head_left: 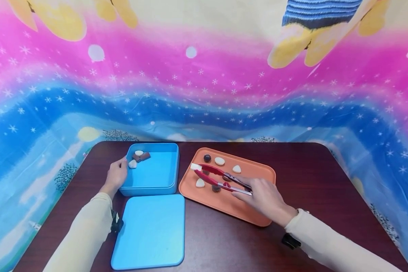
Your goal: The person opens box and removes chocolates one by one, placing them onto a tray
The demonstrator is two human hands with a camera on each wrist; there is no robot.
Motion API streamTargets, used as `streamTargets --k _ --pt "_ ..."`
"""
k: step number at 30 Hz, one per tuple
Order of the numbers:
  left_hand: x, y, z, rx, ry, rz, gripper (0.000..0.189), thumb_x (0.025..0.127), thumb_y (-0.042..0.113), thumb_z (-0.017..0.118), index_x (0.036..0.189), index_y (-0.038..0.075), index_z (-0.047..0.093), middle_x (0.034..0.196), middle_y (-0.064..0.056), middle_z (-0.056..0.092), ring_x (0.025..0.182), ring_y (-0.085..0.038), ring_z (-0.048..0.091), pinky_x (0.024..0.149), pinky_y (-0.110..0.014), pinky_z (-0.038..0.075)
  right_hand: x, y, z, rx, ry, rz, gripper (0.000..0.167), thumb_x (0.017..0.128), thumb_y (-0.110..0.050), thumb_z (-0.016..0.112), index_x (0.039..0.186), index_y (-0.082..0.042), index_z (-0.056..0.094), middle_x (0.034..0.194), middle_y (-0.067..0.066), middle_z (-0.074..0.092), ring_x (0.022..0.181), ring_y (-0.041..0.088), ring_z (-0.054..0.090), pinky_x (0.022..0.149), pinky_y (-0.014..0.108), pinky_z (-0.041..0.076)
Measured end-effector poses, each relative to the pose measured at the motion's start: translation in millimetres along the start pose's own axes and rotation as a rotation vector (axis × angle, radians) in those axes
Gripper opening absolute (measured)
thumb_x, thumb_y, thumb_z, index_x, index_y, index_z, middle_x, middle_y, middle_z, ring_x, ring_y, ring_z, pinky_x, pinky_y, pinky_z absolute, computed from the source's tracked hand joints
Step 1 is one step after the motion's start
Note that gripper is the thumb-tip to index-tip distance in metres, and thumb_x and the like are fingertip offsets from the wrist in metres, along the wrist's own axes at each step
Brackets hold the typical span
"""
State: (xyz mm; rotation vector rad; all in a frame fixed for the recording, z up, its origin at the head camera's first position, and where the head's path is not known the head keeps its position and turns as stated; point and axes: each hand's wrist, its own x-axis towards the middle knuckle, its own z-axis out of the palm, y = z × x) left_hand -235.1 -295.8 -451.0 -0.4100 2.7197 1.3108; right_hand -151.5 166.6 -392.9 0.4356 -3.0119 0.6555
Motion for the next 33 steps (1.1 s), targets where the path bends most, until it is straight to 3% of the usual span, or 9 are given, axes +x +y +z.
streamTargets --k 5,12,19,25,33 --pt "0.7 -0.6 -0.6 0.000 0.003 -0.005 0.060 0.111 0.041 0.013 0.161 0.007 0.017 0.167 -0.022 0.018 0.155 -0.046 0.015 0.124 -0.064 0.018 -4.8 7.3 -2.2 0.007 0.000 0.004 0.055 0.086 -0.044 0.079 0.136 -0.028 0.066 0.070 -0.006 0.064 0.052 0.008 0.039 0.045 0.027 0.030" --pt "-0.7 0.9 -0.6 -0.005 0.006 -0.002 0.059 0.111 0.039 0.014 0.161 0.008 0.017 0.167 -0.022 0.018 0.155 -0.047 0.015 0.124 -0.065 0.018 -11.5 15.1 -7.0 -0.023 -0.004 0.031 0.058 0.085 -0.045 0.079 0.139 -0.032 0.063 0.060 -0.009 0.051 0.050 0.009 0.035 0.044 0.027 0.028" --pt "-1.1 2.8 0.3 -0.004 0.002 -0.002 0.059 0.111 0.039 0.014 0.161 0.007 0.017 0.167 -0.023 0.019 0.154 -0.047 0.017 0.124 -0.065 0.019 -22.2 26.9 -10.5 -0.012 0.002 0.082 0.058 0.086 -0.045 0.079 0.138 -0.023 0.065 0.070 -0.002 0.067 0.056 0.011 0.041 0.050 0.028 0.031" --pt "-0.7 2.9 0.4 -0.008 0.006 -0.002 0.059 0.111 0.039 0.014 0.161 0.007 0.018 0.167 -0.022 0.020 0.154 -0.046 0.017 0.124 -0.065 0.020 -31.5 38.1 -13.5 -0.032 0.016 0.099 0.059 0.085 -0.046 0.079 0.137 -0.021 0.066 0.059 -0.007 0.056 0.056 0.011 0.041 0.050 0.027 0.031" --pt "-1.4 3.0 0.3 -0.004 0.016 -0.002 0.059 0.111 0.039 0.014 0.161 0.008 0.018 0.167 -0.022 0.020 0.154 -0.046 0.017 0.124 -0.065 0.019 -45.1 52.0 -19.7 -0.031 0.038 0.105 0.057 0.086 -0.048 0.078 0.134 -0.019 0.068 0.064 -0.008 0.060 0.064 0.012 0.048 0.055 0.029 0.036"
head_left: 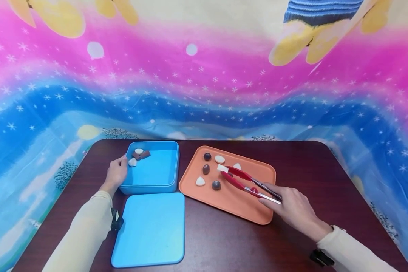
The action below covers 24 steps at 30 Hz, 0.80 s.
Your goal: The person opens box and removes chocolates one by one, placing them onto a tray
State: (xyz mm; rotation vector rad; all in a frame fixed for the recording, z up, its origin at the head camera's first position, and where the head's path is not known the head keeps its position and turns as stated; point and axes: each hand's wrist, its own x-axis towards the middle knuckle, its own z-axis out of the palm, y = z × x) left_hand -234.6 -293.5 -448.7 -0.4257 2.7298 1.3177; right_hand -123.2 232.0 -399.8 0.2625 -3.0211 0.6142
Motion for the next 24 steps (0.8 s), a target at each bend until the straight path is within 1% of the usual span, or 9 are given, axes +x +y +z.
streamTargets --k 2,5,7,9,10,12,17,21,24 --pt "-0.4 0.8 -0.5 0.001 0.002 -0.001 0.059 0.111 0.039 0.014 0.161 0.008 0.018 0.166 -0.022 0.020 0.154 -0.046 0.017 0.124 -0.065 0.019 -2.8 4.1 -0.9 0.000 0.002 0.007 0.058 0.085 -0.048 0.078 0.134 -0.018 0.068 0.064 -0.007 0.060 0.064 0.012 0.048 0.055 0.029 0.036" --pt "-1.0 2.2 -1.0 -0.002 -0.003 -0.004 0.058 0.111 0.038 0.015 0.161 0.008 0.018 0.166 -0.022 0.021 0.154 -0.046 0.017 0.124 -0.065 0.020 -6.8 11.6 -2.6 -0.007 0.015 0.019 0.059 0.084 -0.048 0.079 0.133 -0.017 0.069 0.071 -0.006 0.067 0.065 0.013 0.049 0.056 0.029 0.036" --pt "-1.4 2.9 -1.2 -0.001 -0.007 -0.008 0.058 0.111 0.038 0.015 0.161 0.008 0.018 0.166 -0.022 0.021 0.154 -0.046 0.017 0.123 -0.065 0.020 -9.0 16.2 -4.4 -0.013 0.013 0.034 0.061 0.084 -0.048 0.079 0.135 -0.017 0.068 0.071 -0.005 0.067 0.064 0.013 0.049 0.056 0.029 0.036" --pt "-1.5 3.0 -1.2 0.000 -0.008 -0.012 0.058 0.112 0.038 0.015 0.161 0.008 0.018 0.167 -0.022 0.021 0.154 -0.046 0.017 0.123 -0.065 0.020 -11.0 20.6 -6.2 -0.020 0.019 0.040 0.061 0.084 -0.049 0.079 0.135 -0.018 0.067 0.079 -0.005 0.071 0.066 0.013 0.051 0.056 0.029 0.037" --pt "-1.5 2.7 -0.9 0.003 -0.007 -0.012 0.058 0.111 0.038 0.015 0.161 0.008 0.018 0.167 -0.022 0.021 0.154 -0.046 0.017 0.124 -0.065 0.020 -11.9 22.6 -7.2 -0.025 0.020 0.042 0.062 0.084 -0.050 0.079 0.136 -0.018 0.067 0.080 -0.005 0.072 0.067 0.013 0.053 0.056 0.030 0.037" --pt "-1.1 1.7 -0.3 0.007 -0.003 -0.012 0.059 0.111 0.039 0.015 0.161 0.007 0.018 0.166 -0.022 0.021 0.154 -0.046 0.017 0.124 -0.064 0.020 -13.9 26.5 -9.1 -0.033 0.024 0.040 0.062 0.083 -0.051 0.079 0.135 -0.018 0.067 0.085 -0.001 0.075 0.069 0.014 0.057 0.055 0.031 0.040" --pt "0.1 0.6 1.4 0.005 0.016 -0.003 0.058 0.112 0.038 0.016 0.160 0.007 0.021 0.165 -0.023 0.023 0.154 -0.045 0.019 0.124 -0.062 0.020 -18.2 35.9 -11.6 -0.050 0.026 0.035 0.060 0.084 -0.052 0.078 0.133 -0.020 0.069 0.096 0.007 0.078 0.071 0.016 0.063 0.053 0.035 0.044" --pt "0.1 1.1 1.6 0.010 0.016 -0.006 0.058 0.112 0.038 0.015 0.160 0.007 0.021 0.165 -0.023 0.023 0.154 -0.045 0.019 0.124 -0.062 0.020 -21.2 42.6 -10.9 -0.064 0.012 0.043 0.060 0.084 -0.054 0.077 0.132 -0.019 0.070 0.100 0.010 0.078 0.075 0.021 0.067 0.053 0.038 0.046" --pt "-0.1 1.3 1.2 0.012 0.013 -0.011 0.058 0.112 0.038 0.015 0.160 0.007 0.021 0.166 -0.023 0.023 0.154 -0.045 0.019 0.124 -0.063 0.020 -23.0 47.1 -9.2 -0.068 0.002 0.050 0.062 0.084 -0.055 0.077 0.132 -0.017 0.070 0.101 0.013 0.078 0.076 0.022 0.068 0.053 0.039 0.047"
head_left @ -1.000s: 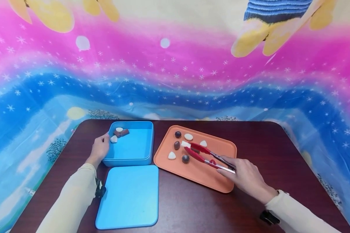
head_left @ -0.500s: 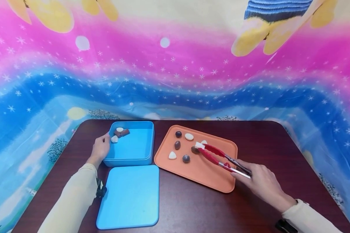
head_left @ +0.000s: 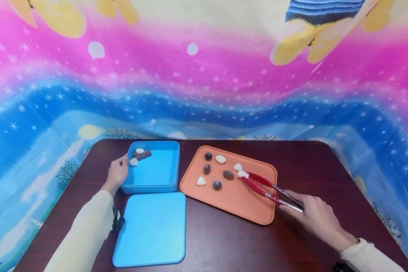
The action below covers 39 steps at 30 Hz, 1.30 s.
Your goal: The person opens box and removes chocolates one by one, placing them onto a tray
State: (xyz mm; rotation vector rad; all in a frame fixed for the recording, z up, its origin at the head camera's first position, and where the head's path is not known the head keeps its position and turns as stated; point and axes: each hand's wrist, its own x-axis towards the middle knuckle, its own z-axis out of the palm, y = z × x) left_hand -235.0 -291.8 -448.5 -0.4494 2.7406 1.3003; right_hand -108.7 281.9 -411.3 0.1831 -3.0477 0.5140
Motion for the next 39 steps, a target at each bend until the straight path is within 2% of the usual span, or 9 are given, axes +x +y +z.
streamTargets --k 7,13,18,26,33,39 --pt "0.5 -1.1 0.0 -0.002 0.010 0.005 0.058 0.112 0.038 0.016 0.160 0.007 0.021 0.165 -0.023 0.023 0.154 -0.046 0.018 0.124 -0.063 0.020 -0.2 6.5 2.9 0.000 -0.028 0.006 0.063 0.085 -0.056 0.075 0.132 -0.014 0.069 0.100 0.013 0.078 0.067 0.013 0.058 0.051 0.035 0.042" --pt "0.6 -0.7 -0.6 -0.006 -0.001 0.003 0.058 0.111 0.038 0.015 0.161 0.007 0.020 0.166 -0.023 0.021 0.154 -0.046 0.017 0.124 -0.064 0.020 1.6 8.0 4.5 0.002 -0.039 0.004 0.063 0.086 -0.057 0.074 0.133 -0.014 0.069 0.099 0.012 0.077 0.065 0.012 0.053 0.051 0.033 0.039" --pt "0.6 -0.4 -0.2 -0.005 -0.003 0.001 0.058 0.111 0.039 0.015 0.161 0.009 0.020 0.167 -0.022 0.021 0.155 -0.045 0.017 0.124 -0.064 0.019 1.7 7.9 5.5 0.001 -0.058 0.016 0.064 0.086 -0.058 0.073 0.133 -0.015 0.068 0.084 0.003 0.074 0.061 0.012 0.047 0.051 0.031 0.035" --pt "1.9 -2.6 -0.1 -0.005 -0.001 0.010 0.058 0.111 0.039 0.014 0.161 0.009 0.019 0.167 -0.022 0.021 0.155 -0.045 0.017 0.124 -0.064 0.019 3.1 9.1 3.4 0.007 -0.074 0.035 0.070 0.084 -0.062 0.073 0.134 -0.014 0.067 0.092 0.005 0.077 0.067 0.012 0.054 0.053 0.031 0.037" --pt "1.7 -2.6 0.3 -0.007 0.004 0.006 0.059 0.111 0.040 0.014 0.161 0.008 0.020 0.166 -0.022 0.022 0.155 -0.045 0.017 0.124 -0.064 0.020 4.7 8.1 -0.9 0.004 -0.084 0.070 0.077 0.081 -0.065 0.074 0.138 -0.014 0.065 0.069 -0.008 0.063 0.064 0.013 0.050 0.054 0.030 0.036" --pt "0.9 -2.4 0.1 -0.004 0.004 0.003 0.059 0.111 0.040 0.014 0.161 0.008 0.020 0.166 -0.022 0.021 0.155 -0.045 0.017 0.124 -0.064 0.019 7.1 5.8 -7.4 0.028 -0.046 0.079 0.078 0.077 -0.068 0.076 0.135 -0.017 0.065 0.062 -0.006 0.050 0.059 0.010 0.043 0.051 0.027 0.030"
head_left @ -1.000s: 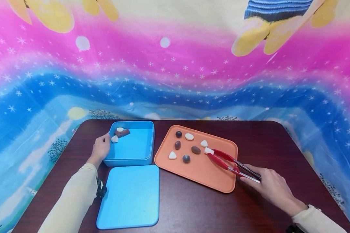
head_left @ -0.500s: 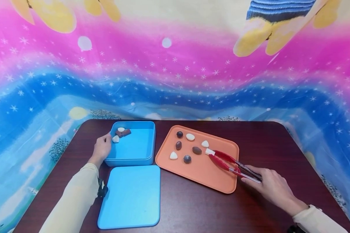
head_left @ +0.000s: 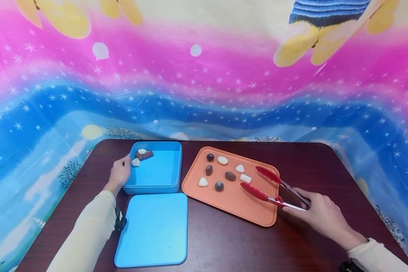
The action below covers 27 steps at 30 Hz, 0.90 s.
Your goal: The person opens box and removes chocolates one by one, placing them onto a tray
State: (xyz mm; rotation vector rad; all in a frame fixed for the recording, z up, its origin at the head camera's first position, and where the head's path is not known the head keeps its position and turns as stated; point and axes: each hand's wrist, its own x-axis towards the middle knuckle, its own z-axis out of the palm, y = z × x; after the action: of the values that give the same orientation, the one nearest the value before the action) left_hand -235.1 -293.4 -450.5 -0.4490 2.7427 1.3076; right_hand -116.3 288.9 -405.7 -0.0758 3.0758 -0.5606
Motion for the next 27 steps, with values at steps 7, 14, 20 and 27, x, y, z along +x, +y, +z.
streamTargets --k 7,14,20,27 --pt "1.4 0.8 -0.9 0.003 0.010 0.020 0.058 0.111 0.039 0.015 0.161 0.008 0.020 0.166 -0.023 0.023 0.154 -0.046 0.019 0.124 -0.064 0.020 3.6 -3.6 -5.2 0.010 0.005 0.012 0.084 0.078 -0.069 0.075 0.139 -0.013 0.060 0.065 -0.004 0.048 0.056 0.009 0.039 0.046 0.025 0.028" --pt "2.3 1.2 -1.7 0.001 0.008 0.016 0.059 0.111 0.039 0.015 0.161 0.007 0.020 0.166 -0.022 0.022 0.154 -0.046 0.018 0.124 -0.064 0.020 6.8 -9.4 -5.8 0.023 0.031 -0.001 0.081 0.076 -0.070 0.076 0.133 -0.015 0.060 0.071 -0.002 0.053 0.060 0.010 0.044 0.048 0.025 0.031" --pt "1.3 0.8 -1.4 0.000 0.000 0.006 0.059 0.111 0.040 0.015 0.161 0.008 0.019 0.167 -0.022 0.021 0.155 -0.046 0.017 0.124 -0.064 0.019 10.8 -15.6 -2.9 0.055 0.049 -0.019 0.088 0.074 -0.069 0.078 0.136 -0.010 0.059 0.099 0.011 0.071 0.080 0.021 0.058 0.059 0.029 0.045" --pt "-2.9 1.6 -0.9 -0.005 -0.006 -0.003 0.058 0.111 0.039 0.015 0.161 0.009 0.019 0.167 -0.021 0.021 0.155 -0.045 0.017 0.124 -0.064 0.020 14.5 -28.2 3.2 0.076 0.053 -0.034 0.095 0.075 -0.074 0.073 0.140 -0.005 0.058 0.123 0.017 0.070 0.099 0.029 0.064 0.074 0.046 0.056"
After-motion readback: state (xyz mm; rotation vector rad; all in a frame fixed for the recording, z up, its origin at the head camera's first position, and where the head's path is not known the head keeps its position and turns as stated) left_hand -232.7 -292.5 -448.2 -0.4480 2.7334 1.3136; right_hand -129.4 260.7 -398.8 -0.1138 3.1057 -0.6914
